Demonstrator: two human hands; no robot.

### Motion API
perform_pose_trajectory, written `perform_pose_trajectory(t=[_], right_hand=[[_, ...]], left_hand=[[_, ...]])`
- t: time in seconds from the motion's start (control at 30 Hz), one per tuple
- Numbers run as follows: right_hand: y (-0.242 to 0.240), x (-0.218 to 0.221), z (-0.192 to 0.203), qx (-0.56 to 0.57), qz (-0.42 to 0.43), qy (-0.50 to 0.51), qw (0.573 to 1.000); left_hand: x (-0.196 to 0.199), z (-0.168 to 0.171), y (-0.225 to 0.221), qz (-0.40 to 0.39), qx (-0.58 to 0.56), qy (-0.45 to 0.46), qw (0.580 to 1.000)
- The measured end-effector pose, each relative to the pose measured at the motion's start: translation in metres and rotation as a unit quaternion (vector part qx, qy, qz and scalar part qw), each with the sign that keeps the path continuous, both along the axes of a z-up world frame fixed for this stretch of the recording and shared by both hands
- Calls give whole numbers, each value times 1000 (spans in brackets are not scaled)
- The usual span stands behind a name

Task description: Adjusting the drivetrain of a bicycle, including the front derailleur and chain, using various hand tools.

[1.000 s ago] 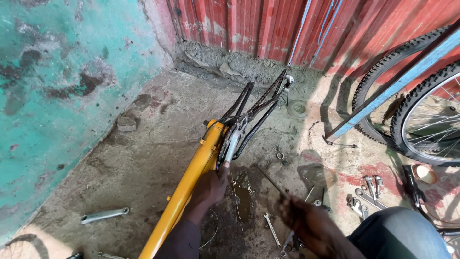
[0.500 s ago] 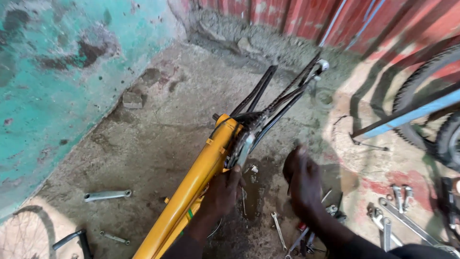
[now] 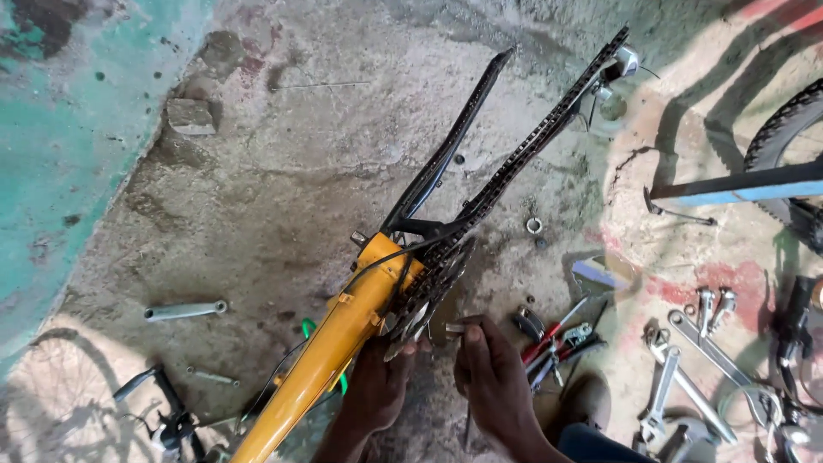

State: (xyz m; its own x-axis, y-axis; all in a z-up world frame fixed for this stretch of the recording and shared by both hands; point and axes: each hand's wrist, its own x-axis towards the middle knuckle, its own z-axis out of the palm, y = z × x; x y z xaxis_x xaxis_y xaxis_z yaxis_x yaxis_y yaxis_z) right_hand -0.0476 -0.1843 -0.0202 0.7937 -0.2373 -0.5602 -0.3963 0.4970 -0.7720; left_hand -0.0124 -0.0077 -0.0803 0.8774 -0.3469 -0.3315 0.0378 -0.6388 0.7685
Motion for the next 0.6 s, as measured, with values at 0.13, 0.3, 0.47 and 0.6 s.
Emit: perform_pose_trajectory(t=[0.13,0.3,0.47,0.6], right_hand=[[10,26,33,-108,6,48,993],[39,39,55,-90,-131,72,985],[49,59,44,-100,-190,163,963],[44,60,29,-111,-152,230,955]], left_hand=[[14,25,-4,20,-76,31,996],[14,40,6,-38,-56,126,990],[41,49,8,-119,-102,199,967],[42,40,15,-139,-88,204,965]])
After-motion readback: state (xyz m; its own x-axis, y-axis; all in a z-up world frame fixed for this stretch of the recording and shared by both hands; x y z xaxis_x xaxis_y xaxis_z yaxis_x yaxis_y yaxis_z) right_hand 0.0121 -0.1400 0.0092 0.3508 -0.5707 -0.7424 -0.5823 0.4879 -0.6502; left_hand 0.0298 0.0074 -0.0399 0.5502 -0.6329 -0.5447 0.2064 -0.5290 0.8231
